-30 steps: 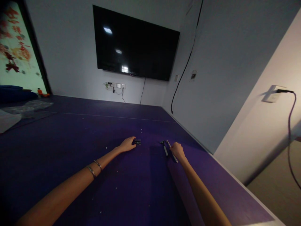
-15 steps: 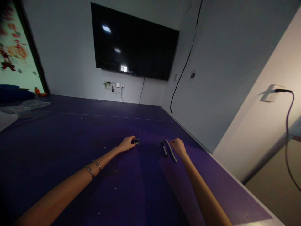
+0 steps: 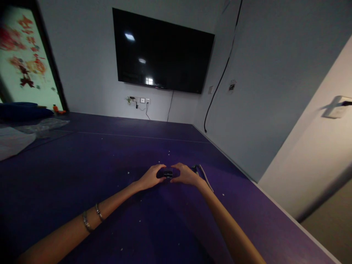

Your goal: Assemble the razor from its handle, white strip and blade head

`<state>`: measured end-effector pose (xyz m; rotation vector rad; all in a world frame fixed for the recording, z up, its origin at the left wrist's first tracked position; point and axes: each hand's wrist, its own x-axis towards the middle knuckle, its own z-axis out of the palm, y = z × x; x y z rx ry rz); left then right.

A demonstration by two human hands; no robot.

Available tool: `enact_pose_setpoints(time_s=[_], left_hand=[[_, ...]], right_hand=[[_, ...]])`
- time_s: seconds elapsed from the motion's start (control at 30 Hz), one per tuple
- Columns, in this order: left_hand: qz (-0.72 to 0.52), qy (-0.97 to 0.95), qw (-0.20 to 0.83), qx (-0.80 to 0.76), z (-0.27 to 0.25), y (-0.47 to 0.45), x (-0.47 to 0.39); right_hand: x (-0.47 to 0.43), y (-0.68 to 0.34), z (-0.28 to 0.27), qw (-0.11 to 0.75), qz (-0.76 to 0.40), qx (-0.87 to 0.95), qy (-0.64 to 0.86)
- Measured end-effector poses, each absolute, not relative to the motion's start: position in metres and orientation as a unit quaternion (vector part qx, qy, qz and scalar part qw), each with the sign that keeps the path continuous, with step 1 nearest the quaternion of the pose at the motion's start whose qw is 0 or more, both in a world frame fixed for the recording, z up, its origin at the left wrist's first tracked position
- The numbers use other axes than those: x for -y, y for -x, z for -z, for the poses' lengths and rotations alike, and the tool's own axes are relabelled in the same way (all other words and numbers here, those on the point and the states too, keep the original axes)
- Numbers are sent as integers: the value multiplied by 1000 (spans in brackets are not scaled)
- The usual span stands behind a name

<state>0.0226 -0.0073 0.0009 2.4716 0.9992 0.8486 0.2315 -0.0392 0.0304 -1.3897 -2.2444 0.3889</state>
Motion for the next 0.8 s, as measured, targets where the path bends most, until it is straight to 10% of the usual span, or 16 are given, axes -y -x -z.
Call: enact_pose_setpoints(time_s=[0.8], left_hand=[[-259,-856,114,-433,52,64,-11]], right_hand=[[35,-422,-23,88,-104,709,692]])
